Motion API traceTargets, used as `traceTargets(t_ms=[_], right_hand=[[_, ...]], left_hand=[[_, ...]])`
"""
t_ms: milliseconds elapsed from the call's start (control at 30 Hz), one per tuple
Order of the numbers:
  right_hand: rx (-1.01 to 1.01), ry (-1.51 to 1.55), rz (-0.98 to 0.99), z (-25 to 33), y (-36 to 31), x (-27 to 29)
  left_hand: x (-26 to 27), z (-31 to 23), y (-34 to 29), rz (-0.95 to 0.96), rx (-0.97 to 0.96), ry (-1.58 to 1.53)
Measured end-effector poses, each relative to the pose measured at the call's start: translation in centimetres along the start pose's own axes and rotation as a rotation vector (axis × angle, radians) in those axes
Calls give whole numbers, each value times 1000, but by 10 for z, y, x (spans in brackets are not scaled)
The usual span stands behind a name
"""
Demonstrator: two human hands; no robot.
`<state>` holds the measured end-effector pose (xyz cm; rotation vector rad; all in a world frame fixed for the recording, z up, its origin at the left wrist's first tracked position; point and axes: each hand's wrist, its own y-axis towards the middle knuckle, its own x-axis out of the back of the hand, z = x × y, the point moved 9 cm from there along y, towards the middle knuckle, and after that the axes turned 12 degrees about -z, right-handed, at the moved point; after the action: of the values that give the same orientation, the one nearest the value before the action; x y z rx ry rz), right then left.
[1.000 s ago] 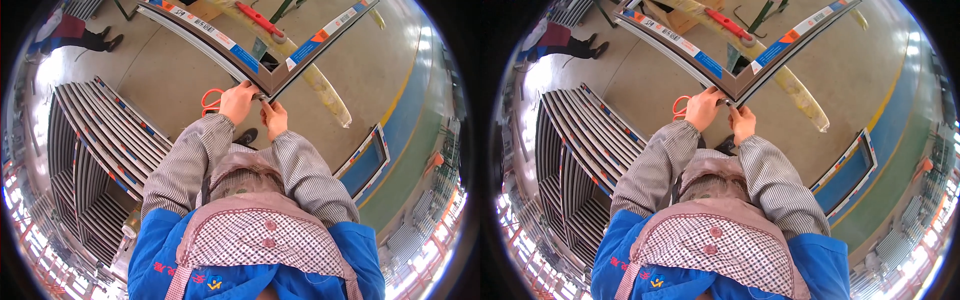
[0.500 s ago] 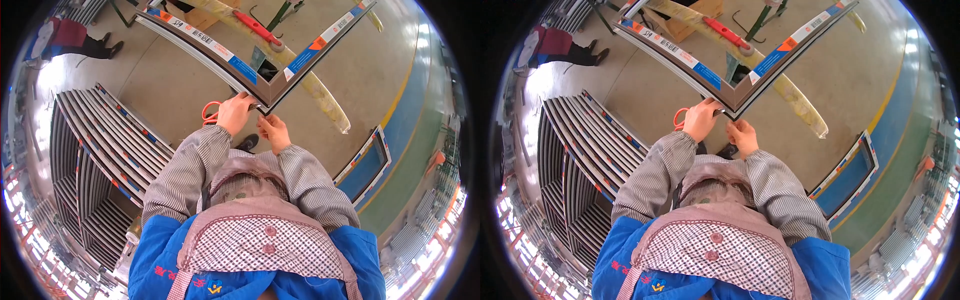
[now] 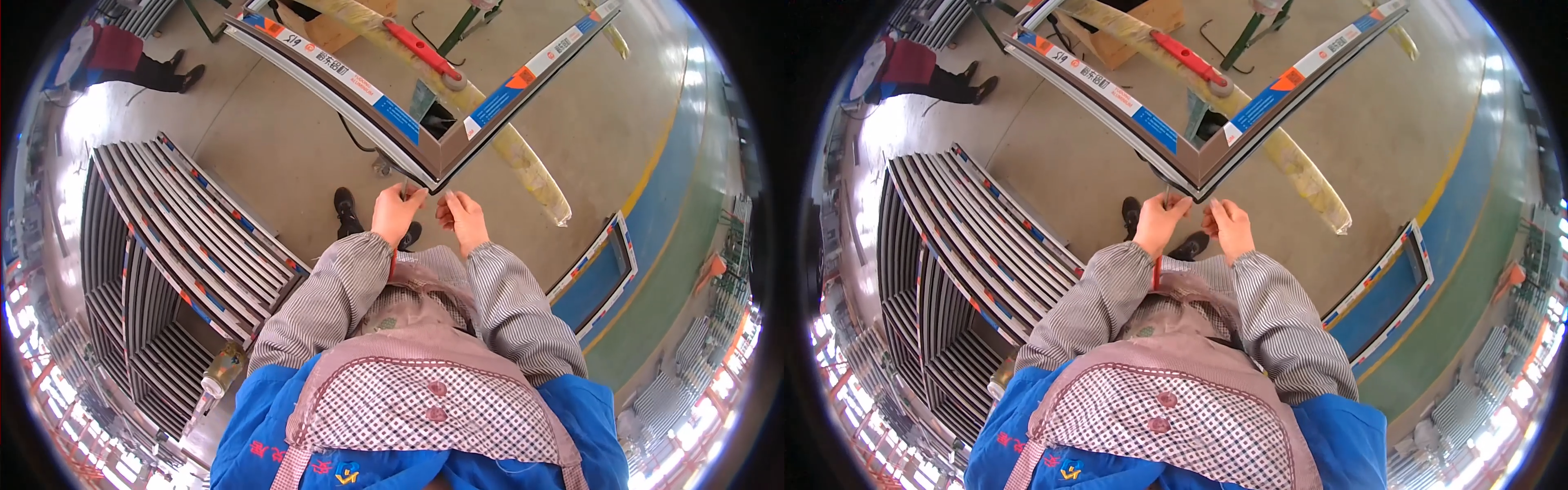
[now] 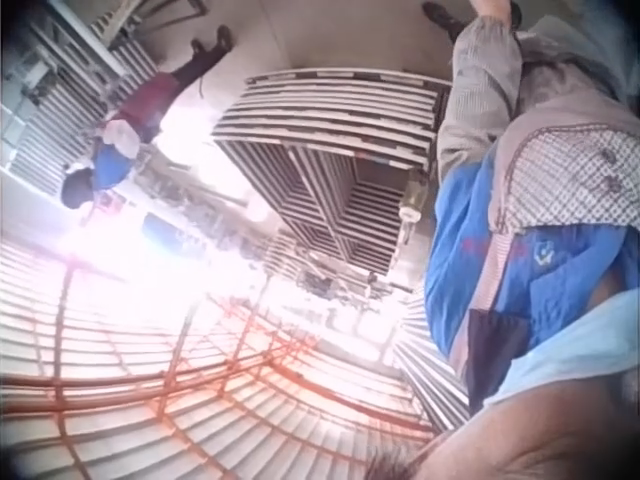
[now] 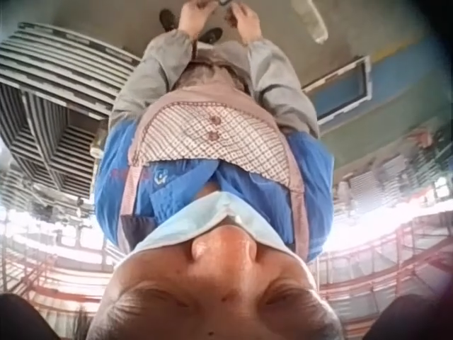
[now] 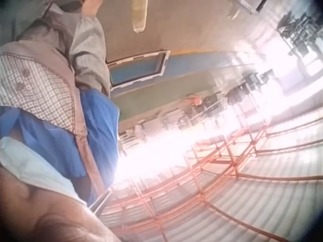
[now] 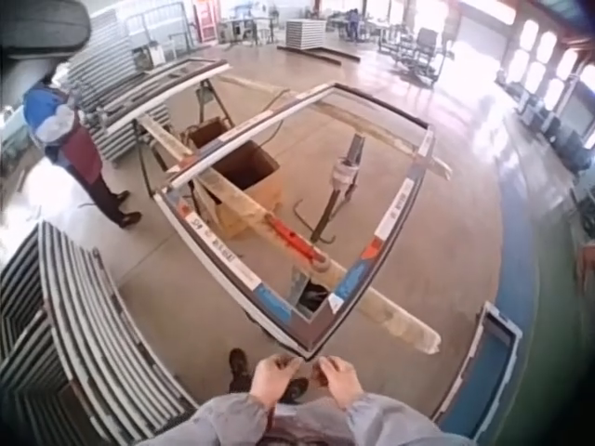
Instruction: Assembling and organizing metal window frames on a fabrication floor.
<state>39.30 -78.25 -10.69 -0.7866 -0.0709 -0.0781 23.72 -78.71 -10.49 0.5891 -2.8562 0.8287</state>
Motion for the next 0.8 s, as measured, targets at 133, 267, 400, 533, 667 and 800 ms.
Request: traceTargets(t_ms=[133,267,400,533,667,800], right_hand=[[132,-34,15,13,5,-14],[144,-228,-26,20,2,1],[680,-482,-132,126,-24,-2],[1283,-766,-365,233,-15,-47],[1151,-1360,-409,238,70,-88],[1038,-1477,-259,222,119,-112]], left_hand=[[-12,3,-3,-44,74,29],[-17,6,-1,13,60,26],[-8,43,17,147,373,-405],[13,34,60,236,466,-1102],[71,47,98,-38,531,-1132],[146,61,124,-269,508,-1107]])
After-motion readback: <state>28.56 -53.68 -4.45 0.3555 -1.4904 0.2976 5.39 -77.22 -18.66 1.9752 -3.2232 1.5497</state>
